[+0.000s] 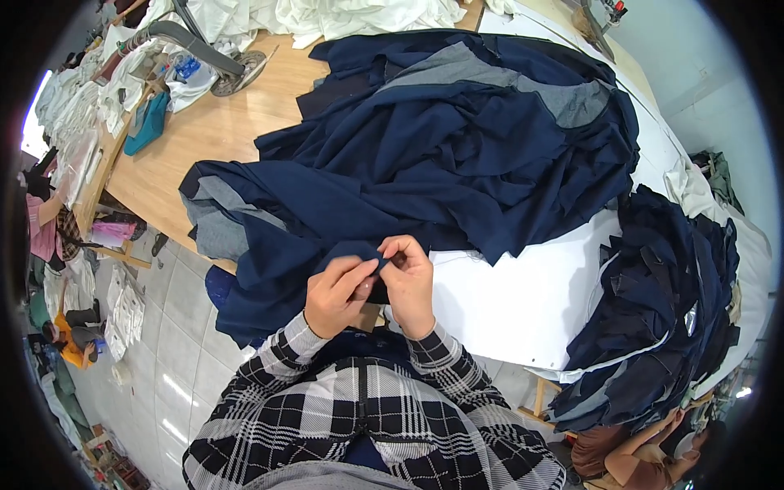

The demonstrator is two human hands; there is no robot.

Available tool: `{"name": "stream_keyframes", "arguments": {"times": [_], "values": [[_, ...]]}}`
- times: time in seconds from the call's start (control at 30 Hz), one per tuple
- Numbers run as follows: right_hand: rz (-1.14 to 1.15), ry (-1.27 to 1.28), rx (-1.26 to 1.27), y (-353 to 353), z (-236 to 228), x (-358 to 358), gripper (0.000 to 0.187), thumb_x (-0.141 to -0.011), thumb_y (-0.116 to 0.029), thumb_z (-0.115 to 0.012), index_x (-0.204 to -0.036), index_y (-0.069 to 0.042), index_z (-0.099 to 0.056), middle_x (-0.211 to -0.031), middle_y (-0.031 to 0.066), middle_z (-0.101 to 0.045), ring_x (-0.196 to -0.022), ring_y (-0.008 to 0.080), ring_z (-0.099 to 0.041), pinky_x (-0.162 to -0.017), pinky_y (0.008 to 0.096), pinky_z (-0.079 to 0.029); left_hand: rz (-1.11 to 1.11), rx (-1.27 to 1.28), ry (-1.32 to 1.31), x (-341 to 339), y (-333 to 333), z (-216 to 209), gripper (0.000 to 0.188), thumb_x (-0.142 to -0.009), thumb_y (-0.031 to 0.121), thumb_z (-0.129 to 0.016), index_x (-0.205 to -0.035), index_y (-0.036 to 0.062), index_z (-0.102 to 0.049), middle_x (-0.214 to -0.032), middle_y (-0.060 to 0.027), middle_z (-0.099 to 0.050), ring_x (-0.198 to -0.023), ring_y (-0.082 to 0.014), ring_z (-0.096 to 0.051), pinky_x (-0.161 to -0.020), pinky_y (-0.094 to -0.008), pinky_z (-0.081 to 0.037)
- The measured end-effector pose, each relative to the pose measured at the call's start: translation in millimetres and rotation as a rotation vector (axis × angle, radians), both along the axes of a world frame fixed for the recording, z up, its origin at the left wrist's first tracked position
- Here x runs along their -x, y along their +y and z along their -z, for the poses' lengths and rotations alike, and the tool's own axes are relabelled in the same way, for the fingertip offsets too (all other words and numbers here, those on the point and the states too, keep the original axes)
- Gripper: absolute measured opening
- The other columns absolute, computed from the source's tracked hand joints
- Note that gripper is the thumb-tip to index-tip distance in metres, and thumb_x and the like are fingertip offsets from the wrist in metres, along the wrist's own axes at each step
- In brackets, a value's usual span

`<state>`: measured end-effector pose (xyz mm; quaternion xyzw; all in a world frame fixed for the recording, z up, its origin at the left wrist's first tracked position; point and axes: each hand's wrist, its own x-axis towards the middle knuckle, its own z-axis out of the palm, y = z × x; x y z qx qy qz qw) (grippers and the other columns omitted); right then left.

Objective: Trimming excess threads from blue fabric pieces using thread snippers in a textile workshop.

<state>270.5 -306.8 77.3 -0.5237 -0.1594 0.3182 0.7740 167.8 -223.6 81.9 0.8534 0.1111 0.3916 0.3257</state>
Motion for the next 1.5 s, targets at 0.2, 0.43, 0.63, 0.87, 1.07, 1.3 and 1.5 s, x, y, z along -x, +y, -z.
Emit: {"name": "stream_keyframes", "arguments": {"times": [0.2,0.43,0.63,0.87,1.07,1.3,1.5], "values": [[-0.428,-0.735,0.381,-18,-14,-4,0.022,-0.064,0.002,-0.063,-0.084,-0.006,-0.061,-0.081,0.0065,-0.059,-0.066,0.0211,-0.057,-0.058,0.0267,-0.045,0.364,0.183,0.103,62,38,-75,0.025,-0.068,-0.008,-0.063,-0.090,0.0031,-0.064,-0.078,-0.0087,-0.061,-0.058,-0.0204,-0.059,-0.050,-0.0280,-0.045],[-0.493,-1.221,0.446,-42,18,-26,0.025,-0.059,-0.003,-0.066,-0.083,-0.009,-0.063,-0.077,0.0027,-0.057,-0.076,0.0232,-0.053,-0.064,0.0316,-0.046,0.710,0.558,0.396,141,68,-93,0.020,-0.071,-0.007,-0.068,-0.089,0.0015,-0.066,-0.080,-0.0079,-0.063,-0.058,-0.0171,-0.061,-0.050,-0.0246,-0.044],[-0.832,-1.057,0.297,-72,-33,-32,0.030,-0.058,-0.002,-0.068,-0.087,-0.009,-0.064,-0.074,0.0021,-0.054,-0.074,0.0238,-0.052,-0.067,0.0323,-0.046,0.890,0.751,0.547,161,90,-72,0.018,-0.078,0.005,-0.069,-0.095,-0.0014,-0.064,-0.089,-0.0104,-0.063,-0.073,-0.0194,-0.062,-0.058,-0.0255,-0.045],[-0.896,-0.892,-0.089,-24,-45,28,0.046,-0.070,0.005,-0.061,-0.115,-0.005,-0.056,-0.123,0.0147,-0.046,-0.110,0.0320,-0.049,-0.090,0.0362,-0.043,0.435,0.812,0.591,85,83,-30,0.075,-0.064,0.014,-0.082,-0.130,0.0077,-0.046,-0.107,0.0005,-0.054,-0.067,-0.0043,-0.041,-0.057,-0.0188,-0.037],[-0.125,-1.229,0.444,-59,17,-85,0.040,-0.068,0.002,-0.065,-0.107,-0.004,-0.058,-0.117,0.0148,-0.052,-0.113,0.0331,-0.046,-0.095,0.0404,-0.038,0.624,0.758,0.882,132,59,12,0.024,-0.077,0.012,-0.072,-0.097,0.0009,-0.065,-0.076,-0.0017,-0.066,-0.065,-0.0069,-0.057,-0.060,-0.0213,-0.045],[0.197,-1.200,0.893,-104,56,-169,0.019,-0.073,0.001,-0.061,-0.092,-0.001,-0.064,-0.096,0.0115,-0.062,-0.095,0.0319,-0.055,-0.085,0.0378,-0.043,-0.366,0.828,-0.335,218,142,7,0.034,-0.088,0.009,-0.051,-0.121,-0.0023,-0.050,-0.107,-0.0119,-0.057,-0.093,-0.0220,-0.058,-0.086,-0.0332,-0.048],[0.051,-0.695,0.479,-91,-23,-150,0.017,-0.082,0.000,-0.056,-0.099,0.003,-0.062,-0.085,0.0054,-0.065,-0.075,0.0094,-0.059,-0.070,0.0219,-0.048,-0.332,1.008,-0.263,141,122,-32,0.023,-0.083,0.003,-0.061,-0.106,0.0006,-0.058,-0.094,-0.0044,-0.061,-0.082,-0.0116,-0.059,-0.076,-0.0244,-0.047]]}}
